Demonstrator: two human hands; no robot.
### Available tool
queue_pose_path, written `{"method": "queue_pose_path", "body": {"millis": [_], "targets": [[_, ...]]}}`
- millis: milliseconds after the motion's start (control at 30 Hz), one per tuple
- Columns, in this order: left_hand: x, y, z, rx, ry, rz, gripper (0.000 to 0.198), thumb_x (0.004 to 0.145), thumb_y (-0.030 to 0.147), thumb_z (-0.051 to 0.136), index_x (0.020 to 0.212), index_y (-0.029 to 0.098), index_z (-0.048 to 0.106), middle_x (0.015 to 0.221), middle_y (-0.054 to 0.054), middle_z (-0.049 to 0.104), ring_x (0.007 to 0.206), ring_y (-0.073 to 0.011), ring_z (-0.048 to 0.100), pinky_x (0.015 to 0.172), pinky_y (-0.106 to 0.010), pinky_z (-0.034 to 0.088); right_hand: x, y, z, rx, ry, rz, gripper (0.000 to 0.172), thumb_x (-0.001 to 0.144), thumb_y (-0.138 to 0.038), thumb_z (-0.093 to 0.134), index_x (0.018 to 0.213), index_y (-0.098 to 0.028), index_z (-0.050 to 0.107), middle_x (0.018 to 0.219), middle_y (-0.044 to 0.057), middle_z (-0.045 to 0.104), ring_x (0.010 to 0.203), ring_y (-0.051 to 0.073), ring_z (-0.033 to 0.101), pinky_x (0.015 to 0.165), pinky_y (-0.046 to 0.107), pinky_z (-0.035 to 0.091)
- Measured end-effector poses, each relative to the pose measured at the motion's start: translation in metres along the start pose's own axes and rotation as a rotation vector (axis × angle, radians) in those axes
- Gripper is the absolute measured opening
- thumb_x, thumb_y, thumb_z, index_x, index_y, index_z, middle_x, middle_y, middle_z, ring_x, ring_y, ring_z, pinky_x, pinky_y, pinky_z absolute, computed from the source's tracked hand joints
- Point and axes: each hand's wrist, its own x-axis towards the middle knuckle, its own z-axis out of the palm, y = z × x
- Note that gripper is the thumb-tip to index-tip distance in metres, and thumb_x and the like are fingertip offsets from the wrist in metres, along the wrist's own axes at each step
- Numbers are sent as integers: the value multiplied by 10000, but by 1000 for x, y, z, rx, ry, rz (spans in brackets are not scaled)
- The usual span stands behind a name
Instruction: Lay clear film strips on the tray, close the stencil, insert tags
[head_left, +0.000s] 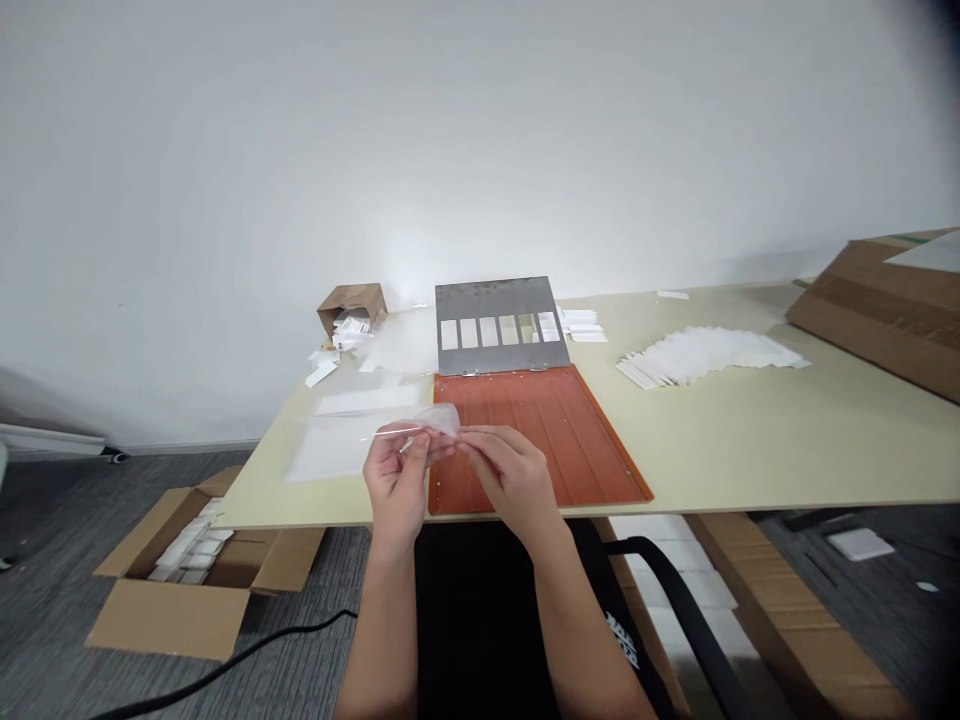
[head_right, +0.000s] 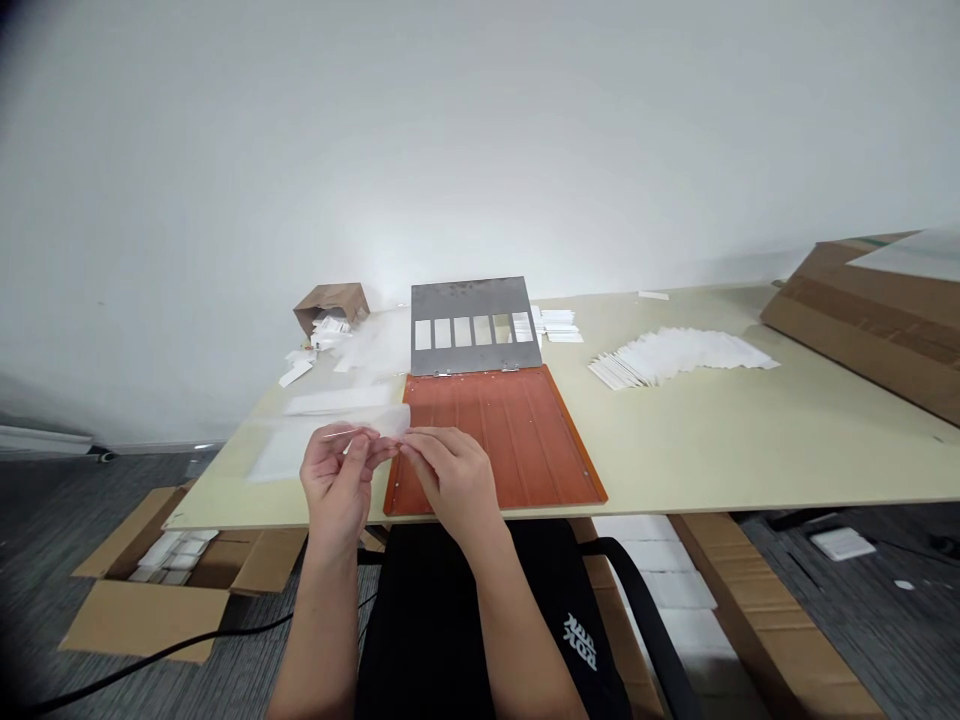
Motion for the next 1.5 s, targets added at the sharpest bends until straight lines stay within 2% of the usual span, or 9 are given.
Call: {"method": "queue_pose_path", "body": {"millis": [167,300,400,500,600,733,867,1100,1500], "targets": [[0,1,2,-8,-23,21,341,722,350,775,861,163,526,759,19,678,656,-135,712,627,-236,610,-4,-4,8,152,94,279,201,986,-265,470,951,-179,648,949,63,697,872,142,649,805,283,521],[-3,0,8,-61,33,65,410,696,376,793,873,190,473,740,43,654,652,-115,700,626,-214,598,-4,-14,17,680,121,797,455,943,-575,456,840,-161,615,796,63,653,671,139,615,651,283,526],[-13,-1,11,67,-2,-17,497,731,398,761,1085,244,448,763,41,635,599,-110,673,618,-256,603,-1,-17,17,971,106,899,444,817,-606,626,814,-161,626,761,41,632,664,141,598,652,293,530],[-27,2,10,353,139,107,885,743,363,756,1420,332,188,1161,-89,595,874,-167,705,778,-379,616,2,-15,13,822,363,806,325,780,-461,717,740,-158,609,740,16,597,711,126,571,694,269,510],[-35,8,6,811,255,586,1265,599,369,858,1515,314,-12,1532,-204,186,1405,-319,381,1068,-531,460,3,-13,7,666,447,699,330,824,-404,687,665,-153,542,702,4,549,684,110,532,649,240,469],[-34,14,5,1221,-346,855,836,727,240,755,1455,248,345,1424,-150,469,1381,-280,420,1154,-503,356,1,-20,-4,515,327,575,263,886,-341,628,716,-161,539,766,15,557,711,118,534,630,245,449],[-34,10,12,947,-394,723,473,854,101,578,1306,236,536,1205,-67,676,1125,-128,637,1046,-289,485,2,-27,-17,392,237,378,158,941,-294,551,862,-173,616,990,66,610,955,169,590,840,330,493],[-43,-1,25,28,-194,-177,262,900,384,557,1026,204,698,1116,-76,702,956,-155,700,796,-262,601,6,-23,-26,76,74,90,272,893,-200,632,1163,-210,601,1154,93,636,1109,190,595,937,346,525],[-40,13,20,425,-252,171,185,907,216,552,1021,243,696,1045,-3,716,970,-57,652,884,-137,526,9,-30,-29,19,81,-104,236,895,-76,591,1104,-178,631,1040,78,693,1004,166,646,863,304,563]]}}
